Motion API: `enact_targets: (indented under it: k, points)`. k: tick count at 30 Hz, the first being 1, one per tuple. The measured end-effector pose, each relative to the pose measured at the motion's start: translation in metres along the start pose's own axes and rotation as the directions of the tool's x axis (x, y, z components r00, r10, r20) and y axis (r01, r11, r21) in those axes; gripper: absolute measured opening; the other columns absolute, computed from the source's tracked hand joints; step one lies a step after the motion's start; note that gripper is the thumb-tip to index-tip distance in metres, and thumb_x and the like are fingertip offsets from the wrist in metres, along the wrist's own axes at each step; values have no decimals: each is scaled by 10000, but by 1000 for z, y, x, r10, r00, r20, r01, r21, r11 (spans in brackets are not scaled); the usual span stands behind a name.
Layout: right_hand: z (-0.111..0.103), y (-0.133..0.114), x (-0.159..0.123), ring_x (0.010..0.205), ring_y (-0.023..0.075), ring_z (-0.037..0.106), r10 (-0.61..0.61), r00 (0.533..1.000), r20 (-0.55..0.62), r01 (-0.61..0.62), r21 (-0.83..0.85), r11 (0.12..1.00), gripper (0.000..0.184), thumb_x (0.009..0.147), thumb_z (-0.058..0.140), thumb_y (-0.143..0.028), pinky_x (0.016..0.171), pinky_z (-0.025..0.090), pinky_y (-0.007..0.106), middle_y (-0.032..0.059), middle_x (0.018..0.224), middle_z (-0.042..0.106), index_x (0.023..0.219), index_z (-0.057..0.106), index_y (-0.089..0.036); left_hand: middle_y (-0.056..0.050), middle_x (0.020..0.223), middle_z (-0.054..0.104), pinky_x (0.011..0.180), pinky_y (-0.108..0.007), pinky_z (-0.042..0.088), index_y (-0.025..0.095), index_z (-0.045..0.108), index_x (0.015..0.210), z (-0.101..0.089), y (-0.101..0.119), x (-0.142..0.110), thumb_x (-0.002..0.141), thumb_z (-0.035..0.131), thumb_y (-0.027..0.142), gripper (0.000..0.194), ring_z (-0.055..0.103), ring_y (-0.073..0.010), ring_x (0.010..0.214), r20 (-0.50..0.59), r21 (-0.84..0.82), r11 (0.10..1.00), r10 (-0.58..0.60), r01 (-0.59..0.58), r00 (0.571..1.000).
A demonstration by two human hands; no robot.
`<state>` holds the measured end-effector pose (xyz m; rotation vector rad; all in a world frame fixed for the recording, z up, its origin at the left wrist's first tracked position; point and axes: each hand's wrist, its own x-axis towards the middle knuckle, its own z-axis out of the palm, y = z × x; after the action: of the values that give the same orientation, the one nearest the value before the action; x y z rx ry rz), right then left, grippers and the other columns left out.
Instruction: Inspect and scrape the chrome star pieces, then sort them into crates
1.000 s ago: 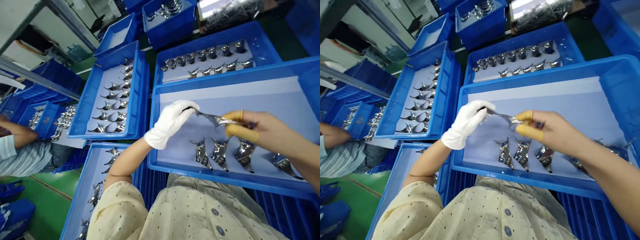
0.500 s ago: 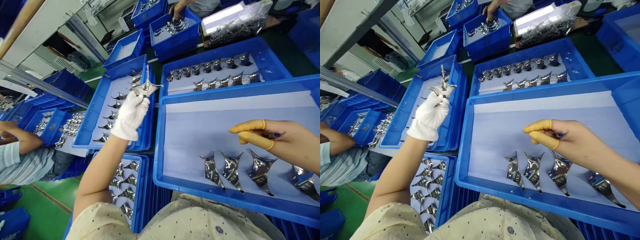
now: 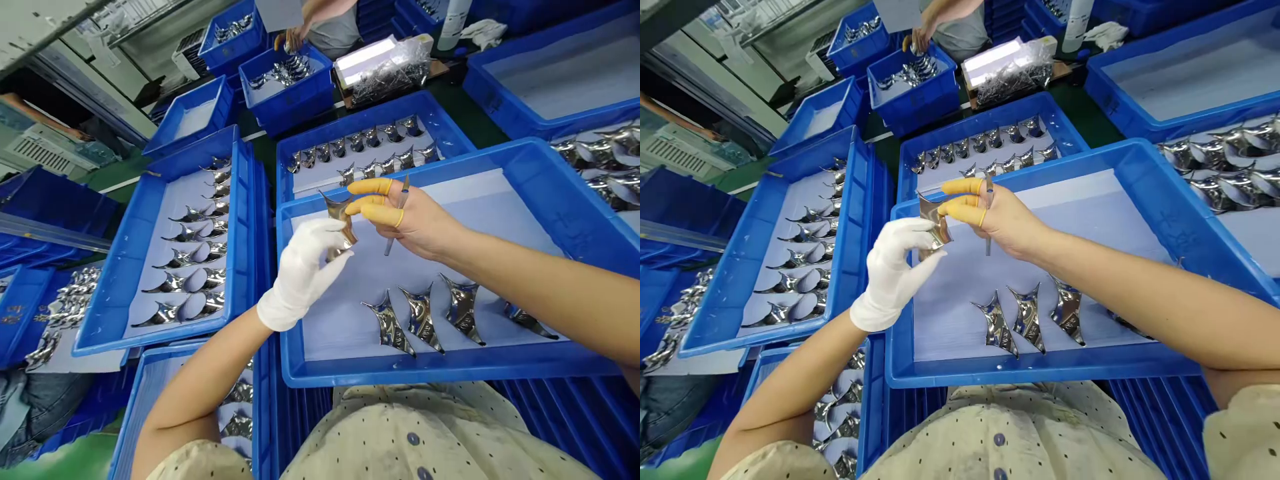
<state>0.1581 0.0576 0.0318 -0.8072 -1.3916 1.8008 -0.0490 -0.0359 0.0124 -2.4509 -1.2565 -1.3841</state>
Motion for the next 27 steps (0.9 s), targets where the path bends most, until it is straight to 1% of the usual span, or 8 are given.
enact_targets:
  k: [5, 8, 10, 12, 14, 17, 23, 27]
  points:
    - [-11, 9, -14, 746, 130, 602, -250, 962, -114, 228, -173, 958, 441, 709, 942, -281, 622, 472, 273, 0, 947, 697, 1039, 651, -243, -106, 1247, 776, 1022, -330, 660, 222, 625, 1288, 23, -2, -16, 1003, 697, 58, 337, 768, -181, 1168, 16, 16, 956, 294, -294, 956]
    - [-16, 9, -25, 753, 134, 598, -267, 957, -115, 246, -171, 954, 441, 704, 932, -298, 606, 465, 269, 17, 962, 700, 1017, 627, -244, -128, 1264, 781, 1025, -380, 675, 209, 633, 1296, 31, 3, -17, 1003, 718, 90, 328, 767, -210, 1198, 91, 2, 941, 336, -338, 937]
    - [-19, 8, -32, 640, 98, 495, -291, 949, -124, 270, -164, 949, 443, 700, 929, -287, 549, 398, 265, 5, 940, 703, 982, 589, -251, -126, 1220, 796, 1035, -428, 673, 210, 656, 1260, 34, 9, -14, 997, 782, 205, 292, 776, -234, 1178, 144, -59, 939, 343, -338, 928]
    - [-20, 8, -39, 562, 70, 370, -335, 930, -151, 309, -173, 935, 455, 706, 931, -293, 511, 327, 269, -11, 924, 711, 926, 534, -258, -81, 1090, 814, 1061, -472, 652, 230, 693, 1147, 34, 15, -11, 990, 812, 324, 218, 791, -240, 1098, 159, -147, 958, 267, -245, 950]
    - [-20, 8, -46, 540, 60, 315, -366, 917, -162, 334, -193, 923, 485, 708, 940, -317, 499, 294, 276, -19, 918, 723, 882, 490, -261, -40, 954, 801, 1038, -469, 638, 241, 703, 1011, 34, 22, -8, 1001, 797, 401, 186, 787, -232, 1005, 114, -177, 983, 73, -52, 991]
    - [-22, 12, -51, 527, 56, 306, -373, 917, -140, 342, -204, 917, 517, 700, 954, -331, 497, 283, 277, -28, 892, 731, 865, 468, -261, -48, 923, 779, 885, -398, 628, 225, 707, 986, 35, 29, -2, 1010, 749, 562, 340, 759, -221, 912, 2, -110, 981, -163, 162, 987]
    - [-28, 23, -52, 510, 38, 308, -396, 915, -78, 379, -173, 909, 488, 724, 975, -309, 500, 284, 261, -41, 867, 710, 859, 511, -238, -23, 855, 742, 769, -327, 558, 218, 687, 950, 45, 38, 3, 1025, 727, 569, 361, 699, -181, 795, -51, -93, 987, -133, 128, 990]
    - [-31, 28, -52, 548, 54, 352, -374, 924, -79, 355, -186, 916, 433, 742, 980, -336, 520, 311, 257, -35, 836, 665, 856, 578, -222, -16, 818, 713, 735, -332, 533, 221, 679, 920, 49, 40, 3, 1017, 722, 606, 400, 652, -174, 735, -50, -89, 980, -184, 179, 982]
